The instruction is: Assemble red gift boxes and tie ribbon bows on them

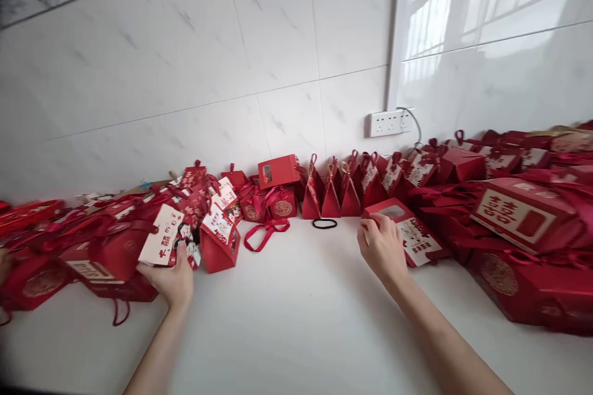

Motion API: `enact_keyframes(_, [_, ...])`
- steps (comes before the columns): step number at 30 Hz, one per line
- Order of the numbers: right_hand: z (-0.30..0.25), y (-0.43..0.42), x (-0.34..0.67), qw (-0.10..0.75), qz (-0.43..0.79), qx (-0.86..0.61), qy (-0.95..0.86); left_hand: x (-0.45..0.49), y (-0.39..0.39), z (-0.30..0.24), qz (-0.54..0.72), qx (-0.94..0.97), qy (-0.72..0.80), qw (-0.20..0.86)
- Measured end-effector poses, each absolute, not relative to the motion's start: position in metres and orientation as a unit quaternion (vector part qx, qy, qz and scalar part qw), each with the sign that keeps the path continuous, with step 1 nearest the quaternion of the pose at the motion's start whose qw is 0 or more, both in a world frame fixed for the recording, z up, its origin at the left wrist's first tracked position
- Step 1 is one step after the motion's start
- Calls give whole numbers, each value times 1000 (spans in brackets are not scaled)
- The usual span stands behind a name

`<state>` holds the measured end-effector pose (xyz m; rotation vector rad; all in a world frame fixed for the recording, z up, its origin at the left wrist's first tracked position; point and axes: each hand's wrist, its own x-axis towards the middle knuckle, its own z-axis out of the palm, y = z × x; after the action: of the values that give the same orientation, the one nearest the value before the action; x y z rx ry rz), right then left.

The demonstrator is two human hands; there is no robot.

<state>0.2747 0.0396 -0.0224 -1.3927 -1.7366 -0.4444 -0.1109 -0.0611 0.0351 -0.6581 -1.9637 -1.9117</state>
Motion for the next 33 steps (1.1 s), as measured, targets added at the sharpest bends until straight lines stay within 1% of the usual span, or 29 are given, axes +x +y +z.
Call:
enact_keyframes(3, [-11,37,283,330,-177,-664,-647,-119,-59,15,-625,-258,-733,69])
enact_keyframes(5, [-6,35,287,283,-151,-718,-617,-124,-59,10,-599,-258,-756,49])
enact_keyframes(7, [-6,35,288,254,-133,-746,-601,-126,-60,11,-586,-292,-744,133])
enact_keyframes(8, [-7,35,289,248,-128,-753,-596,-125,-60,13,-588,-333,-711,196])
enact_keyframes(10, [-11,37,290,245,-122,-760,-589,-113,-58,20,-598,-450,-591,303])
enact_keyframes(11, [-12,38,291,247,-119,-762,-587,-102,-56,24,-600,-507,-524,329])
enact_keyframes(12, [-11,38,293,251,-116,-760,-588,-88,-54,27,-602,-559,-469,323])
enact_keyframes(13, [-10,39,295,258,-116,-755,-592,-70,-50,29,-612,-586,-438,301])
enact_keyframes(15, [-3,39,300,281,-125,-733,-606,-29,-43,28,-627,-624,-426,189])
enact_keyframes(18, [12,34,304,323,-156,-674,-646,24,-30,18,-599,-661,-446,-72])
enact_keyframes(20, [19,27,300,392,-199,-571,-694,44,-22,10,-611,-602,-455,-241])
enact_keyframes(22, [22,17,291,473,-240,-413,-740,49,-16,5,-621,-501,-453,-398])
enact_keyframes(24, [20,8,280,502,-256,-287,-774,46,-13,3,-606,-429,-433,-511])
enact_keyframes(25, [19,3,275,495,-254,-256,-790,44,-14,4,-592,-424,-420,-541])
enact_keyframes(27, [17,-4,267,474,-241,-224,-817,42,-18,5,-569,-467,-401,-545])
enact_keyframes(30, [16,-6,261,470,-197,-207,-835,48,-24,10,-549,-537,-419,-484])
enact_keyframes(33, [15,-4,259,491,-160,-212,-830,58,-24,18,-573,-548,-441,-420])
